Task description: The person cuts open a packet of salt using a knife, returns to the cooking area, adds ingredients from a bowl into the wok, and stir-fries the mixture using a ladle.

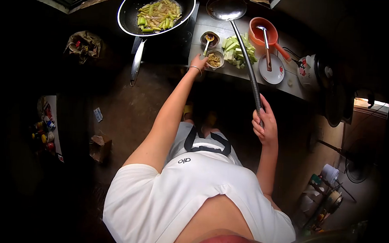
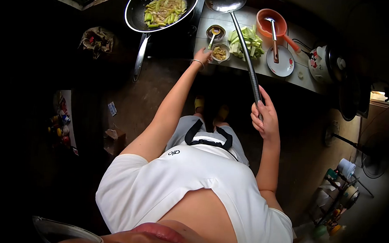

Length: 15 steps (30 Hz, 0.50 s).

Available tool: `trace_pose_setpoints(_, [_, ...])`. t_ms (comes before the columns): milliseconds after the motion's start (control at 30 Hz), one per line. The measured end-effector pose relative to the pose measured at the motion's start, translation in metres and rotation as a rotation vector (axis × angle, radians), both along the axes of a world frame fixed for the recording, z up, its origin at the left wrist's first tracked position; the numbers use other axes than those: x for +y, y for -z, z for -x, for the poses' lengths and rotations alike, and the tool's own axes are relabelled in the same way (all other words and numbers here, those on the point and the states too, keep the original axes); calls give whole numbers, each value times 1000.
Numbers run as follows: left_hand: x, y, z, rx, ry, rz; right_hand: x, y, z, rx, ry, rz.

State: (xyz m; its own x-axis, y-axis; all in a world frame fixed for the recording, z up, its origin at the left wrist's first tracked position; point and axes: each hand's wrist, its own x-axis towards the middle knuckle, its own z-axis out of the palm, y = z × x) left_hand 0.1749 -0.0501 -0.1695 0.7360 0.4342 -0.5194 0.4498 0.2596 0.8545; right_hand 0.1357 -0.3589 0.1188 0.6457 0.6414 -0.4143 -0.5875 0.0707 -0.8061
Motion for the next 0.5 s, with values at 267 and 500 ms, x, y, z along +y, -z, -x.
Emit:
trace_pose_setpoints(267, [6, -29, 177, 4, -188, 332, 105, -46, -114, -930, -608, 526])
trace_pose_setpoints(500, [83, -91, 270, -150, -390, 323, 195, -17, -141, -1348, -841, 581])
